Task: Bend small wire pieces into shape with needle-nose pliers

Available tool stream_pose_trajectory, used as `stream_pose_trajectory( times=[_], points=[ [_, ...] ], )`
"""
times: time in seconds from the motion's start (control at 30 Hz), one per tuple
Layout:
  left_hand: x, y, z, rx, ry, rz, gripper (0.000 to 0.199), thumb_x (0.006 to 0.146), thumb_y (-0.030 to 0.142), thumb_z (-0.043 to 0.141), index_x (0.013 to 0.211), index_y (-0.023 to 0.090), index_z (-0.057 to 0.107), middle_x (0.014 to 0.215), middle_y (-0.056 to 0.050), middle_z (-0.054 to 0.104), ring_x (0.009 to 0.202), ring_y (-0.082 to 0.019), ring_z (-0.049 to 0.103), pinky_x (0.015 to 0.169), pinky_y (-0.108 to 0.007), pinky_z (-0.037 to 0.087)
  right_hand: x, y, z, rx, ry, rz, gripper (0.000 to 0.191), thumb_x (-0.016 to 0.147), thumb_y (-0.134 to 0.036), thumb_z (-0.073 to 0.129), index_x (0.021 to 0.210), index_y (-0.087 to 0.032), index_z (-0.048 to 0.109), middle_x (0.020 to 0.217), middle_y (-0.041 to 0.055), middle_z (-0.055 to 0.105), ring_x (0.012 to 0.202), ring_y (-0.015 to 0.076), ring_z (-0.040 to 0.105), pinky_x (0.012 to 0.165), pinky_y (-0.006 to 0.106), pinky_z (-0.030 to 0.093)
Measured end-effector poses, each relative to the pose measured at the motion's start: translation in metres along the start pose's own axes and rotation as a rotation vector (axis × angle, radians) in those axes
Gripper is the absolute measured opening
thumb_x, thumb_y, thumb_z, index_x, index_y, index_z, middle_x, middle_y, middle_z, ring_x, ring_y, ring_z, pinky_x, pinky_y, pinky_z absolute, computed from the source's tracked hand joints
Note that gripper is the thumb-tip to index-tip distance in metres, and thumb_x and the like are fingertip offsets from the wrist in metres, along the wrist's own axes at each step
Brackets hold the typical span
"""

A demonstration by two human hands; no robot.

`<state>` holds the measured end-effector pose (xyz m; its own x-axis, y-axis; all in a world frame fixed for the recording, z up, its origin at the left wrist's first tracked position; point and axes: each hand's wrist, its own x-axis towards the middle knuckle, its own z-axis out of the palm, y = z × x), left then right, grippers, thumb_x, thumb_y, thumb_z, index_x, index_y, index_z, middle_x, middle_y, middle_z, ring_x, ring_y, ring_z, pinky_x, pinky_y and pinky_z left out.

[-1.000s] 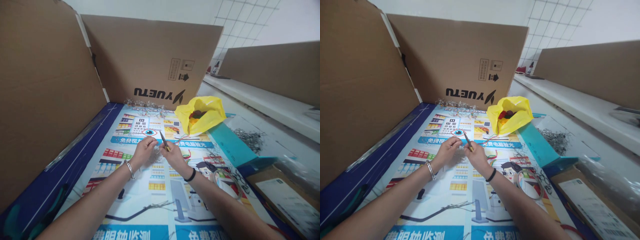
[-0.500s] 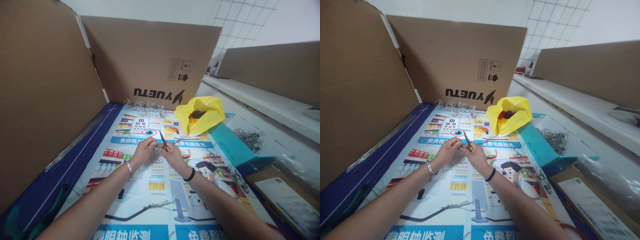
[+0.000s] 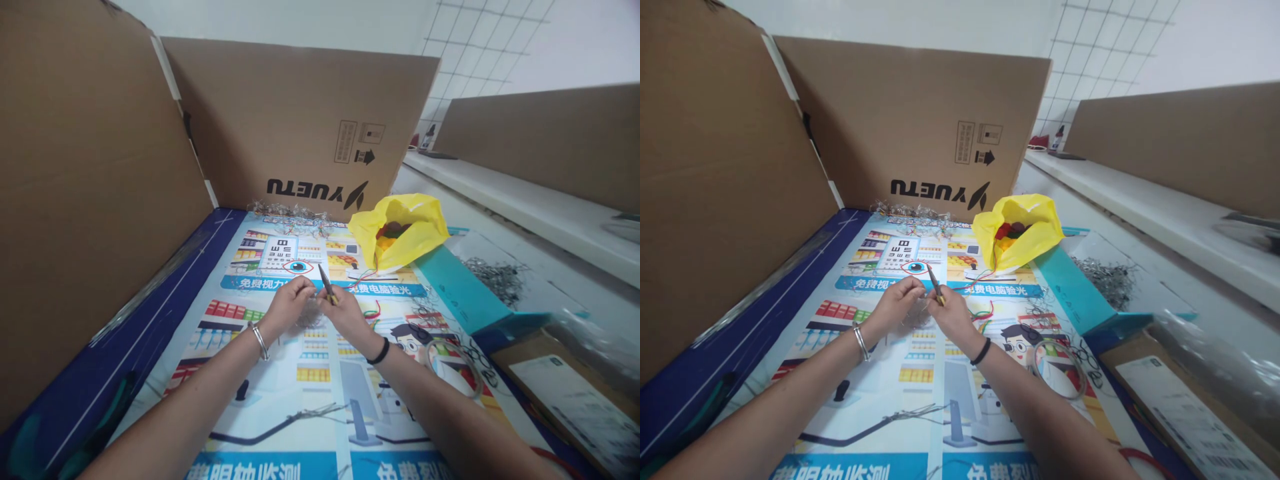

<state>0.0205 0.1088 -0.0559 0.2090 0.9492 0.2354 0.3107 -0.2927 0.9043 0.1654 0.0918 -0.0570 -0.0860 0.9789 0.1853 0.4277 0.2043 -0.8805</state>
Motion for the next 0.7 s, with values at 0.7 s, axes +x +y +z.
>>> stream_pose_trajectory(
  times=[0.7],
  points=[
    [0.005, -0.005, -0.008, 0.046, -0.003, 0.035, 0.013, 0.078, 0.026, 0.044, 0.07, 0.018, 0.049, 0.064, 0.004, 0.048, 0.063, -0.011, 0.044, 0.06, -0.023, 0.035, 0.003, -0.002, -0.039, -0.59, -0.185, -0.18, 0.029, 0.085, -0.041, 0.04, 0.075, -0.018, 0.054, 0.072, 0.0021, 0.057, 0.066, 0.0132, 0.051, 0.058, 0.023, 0.032]
  ],
)
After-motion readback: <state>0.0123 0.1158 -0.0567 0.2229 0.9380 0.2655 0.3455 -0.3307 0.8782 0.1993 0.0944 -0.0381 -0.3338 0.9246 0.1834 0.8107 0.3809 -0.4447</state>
